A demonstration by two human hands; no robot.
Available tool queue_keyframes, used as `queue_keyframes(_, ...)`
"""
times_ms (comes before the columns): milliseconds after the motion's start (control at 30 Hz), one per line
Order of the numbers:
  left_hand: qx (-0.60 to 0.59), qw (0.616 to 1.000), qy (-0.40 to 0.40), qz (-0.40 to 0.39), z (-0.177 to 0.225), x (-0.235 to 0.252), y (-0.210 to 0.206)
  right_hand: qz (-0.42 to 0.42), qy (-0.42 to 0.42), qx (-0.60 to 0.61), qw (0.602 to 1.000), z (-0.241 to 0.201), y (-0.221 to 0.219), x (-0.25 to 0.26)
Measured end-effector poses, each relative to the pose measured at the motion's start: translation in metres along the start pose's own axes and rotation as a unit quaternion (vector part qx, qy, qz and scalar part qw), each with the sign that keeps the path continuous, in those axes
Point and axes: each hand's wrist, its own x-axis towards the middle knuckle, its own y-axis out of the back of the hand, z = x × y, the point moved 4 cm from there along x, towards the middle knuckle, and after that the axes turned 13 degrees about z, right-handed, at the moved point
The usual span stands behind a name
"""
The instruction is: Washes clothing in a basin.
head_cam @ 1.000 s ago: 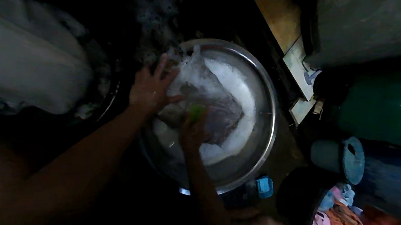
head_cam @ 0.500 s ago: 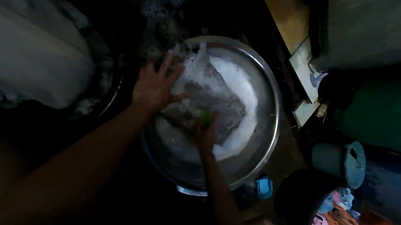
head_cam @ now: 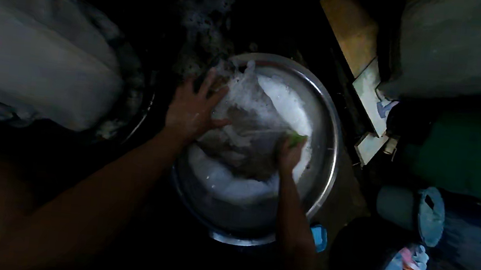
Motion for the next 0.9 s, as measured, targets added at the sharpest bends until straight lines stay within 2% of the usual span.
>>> queue_keyframes(67,0.010,1.000,0.004,-0.008,0.000,0.000,0.000,0.029,-0.081,-0.034,0.996,0.011,-0.001,0.030)
queue_keyframes(100,0.011,1.000,0.004,-0.012,0.000,0.001,0.000,0.035,-0.073,-0.021,0.997,-0.003,0.000,0.019)
queue_keyframes(133,0.012,1.000,0.001,-0.010,-0.001,0.001,-0.001,0.035,-0.033,0.008,0.999,-0.026,0.001,-0.008)
queue_keyframes(200,0.005,1.000,0.000,-0.004,-0.002,0.002,-0.001,-0.027,0.064,0.095,0.993,-0.075,0.003,-0.083)
queue_keyframes(267,-0.001,1.000,0.004,-0.008,-0.002,-0.002,0.001,-0.084,0.095,0.146,0.981,-0.087,0.004,-0.123)
queue_keyframes(300,0.003,1.000,0.005,-0.012,-0.002,-0.001,0.002,-0.097,0.081,0.143,0.982,-0.076,0.003,-0.113)
queue_keyframes(333,0.006,1.000,0.005,-0.014,-0.002,-0.001,0.001,-0.074,0.064,0.127,0.987,-0.054,0.000,-0.090)
queue_keyframes(400,0.010,1.000,0.001,-0.007,-0.002,-0.001,-0.001,0.023,0.012,0.051,0.998,-0.005,-0.005,-0.034)
queue_keyframes(433,0.010,1.000,0.000,-0.005,-0.002,-0.002,-0.001,0.042,-0.032,0.010,0.999,0.011,-0.004,-0.012)
queue_keyframes(500,0.010,1.000,-0.003,0.000,-0.002,-0.002,0.000,0.039,-0.074,-0.022,0.996,0.001,0.002,-0.005)
queue_keyframes(600,0.002,1.000,-0.004,-0.006,-0.002,0.000,-0.002,-0.002,0.015,0.078,0.997,-0.071,0.004,-0.087)
queue_keyframes(667,-0.007,1.000,-0.006,-0.005,-0.003,-0.002,-0.001,-0.072,0.039,0.143,0.986,-0.091,0.005,-0.132)
queue_keyframes(733,-0.003,1.000,-0.012,0.002,-0.002,-0.001,0.000,-0.065,0.003,0.139,0.988,-0.059,0.006,-0.113)
queue_keyframes(833,-0.002,1.000,-0.012,0.005,0.001,-0.002,0.000,0.004,-0.104,-0.003,0.995,0.025,0.004,-0.045)
queue_keyframes(900,-0.003,1.000,-0.005,-0.005,0.003,-0.001,0.001,0.006,-0.123,-0.027,0.992,0.020,0.011,-0.039)
